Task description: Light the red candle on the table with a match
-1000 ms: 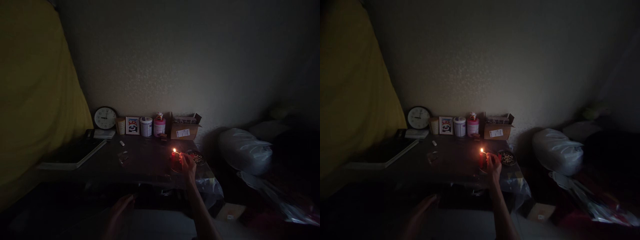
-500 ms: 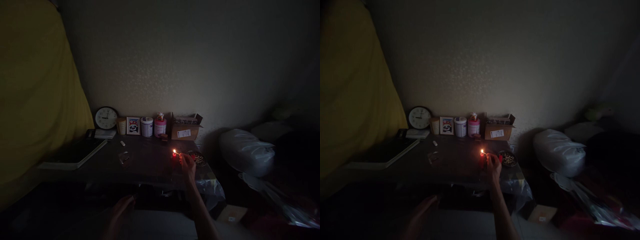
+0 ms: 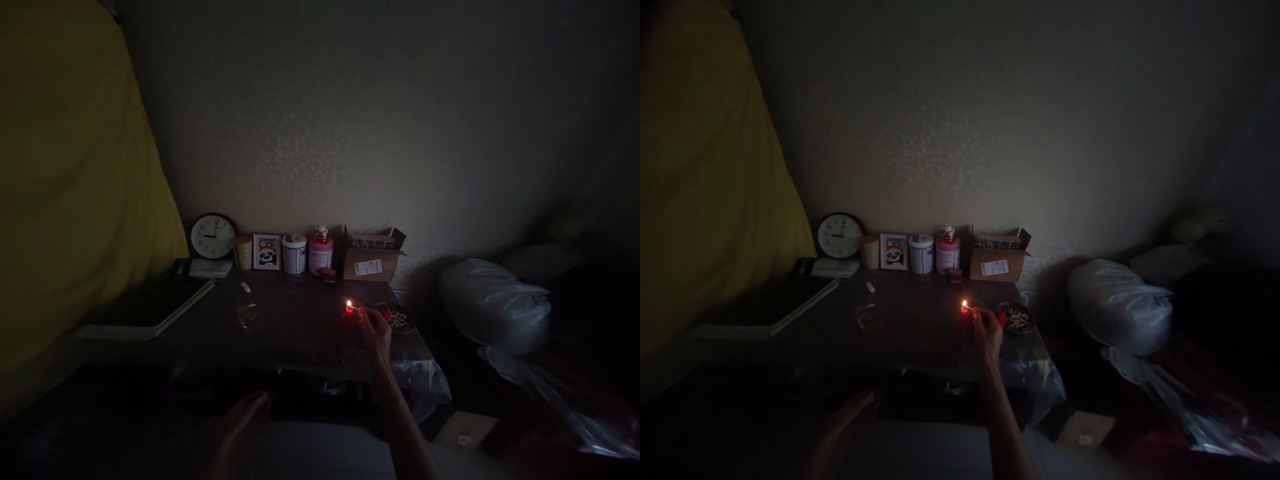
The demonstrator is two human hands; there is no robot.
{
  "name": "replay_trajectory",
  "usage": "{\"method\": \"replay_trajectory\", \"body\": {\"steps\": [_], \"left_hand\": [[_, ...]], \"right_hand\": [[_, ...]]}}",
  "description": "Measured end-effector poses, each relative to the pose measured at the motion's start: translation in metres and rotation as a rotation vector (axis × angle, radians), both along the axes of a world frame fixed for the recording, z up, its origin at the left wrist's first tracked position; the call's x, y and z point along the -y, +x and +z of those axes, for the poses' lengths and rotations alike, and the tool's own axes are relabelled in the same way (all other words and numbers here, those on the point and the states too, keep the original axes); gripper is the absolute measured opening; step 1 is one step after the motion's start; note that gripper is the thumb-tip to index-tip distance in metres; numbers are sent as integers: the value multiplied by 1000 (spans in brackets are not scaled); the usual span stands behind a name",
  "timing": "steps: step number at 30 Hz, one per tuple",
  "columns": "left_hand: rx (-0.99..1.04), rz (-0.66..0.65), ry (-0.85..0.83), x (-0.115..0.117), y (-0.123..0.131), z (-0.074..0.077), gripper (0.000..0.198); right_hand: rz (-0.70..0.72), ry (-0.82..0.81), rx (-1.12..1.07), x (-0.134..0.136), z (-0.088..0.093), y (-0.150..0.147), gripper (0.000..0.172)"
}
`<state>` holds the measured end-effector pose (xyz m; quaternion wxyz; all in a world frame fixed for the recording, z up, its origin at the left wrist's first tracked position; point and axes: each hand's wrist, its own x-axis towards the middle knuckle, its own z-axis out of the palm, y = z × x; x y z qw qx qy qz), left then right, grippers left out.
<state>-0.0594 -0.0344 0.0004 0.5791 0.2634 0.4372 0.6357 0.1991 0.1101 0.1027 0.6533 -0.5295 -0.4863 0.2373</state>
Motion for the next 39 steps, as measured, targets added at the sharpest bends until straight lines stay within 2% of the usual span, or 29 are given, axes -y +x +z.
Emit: {"method": "replay_trajectory", "body": {"steps": [7,17,27,33,39], "left_hand": [[3,-3,-54,1,1,1,26],[14,-24,-52,3,4,13,21],[22,20,-82,4,8,13,23],[24,2,-63,7,9,21,30],[26,20,-72,2,7,18,27]], "right_hand": [[45,24,0,6,1,2,35],[37,26,-32,12,7,2,33],[39,76,-53,28,34,10,31],[58,37,-38,18,20,5,29],[48,-4,-27,9,7,1,29]]}}
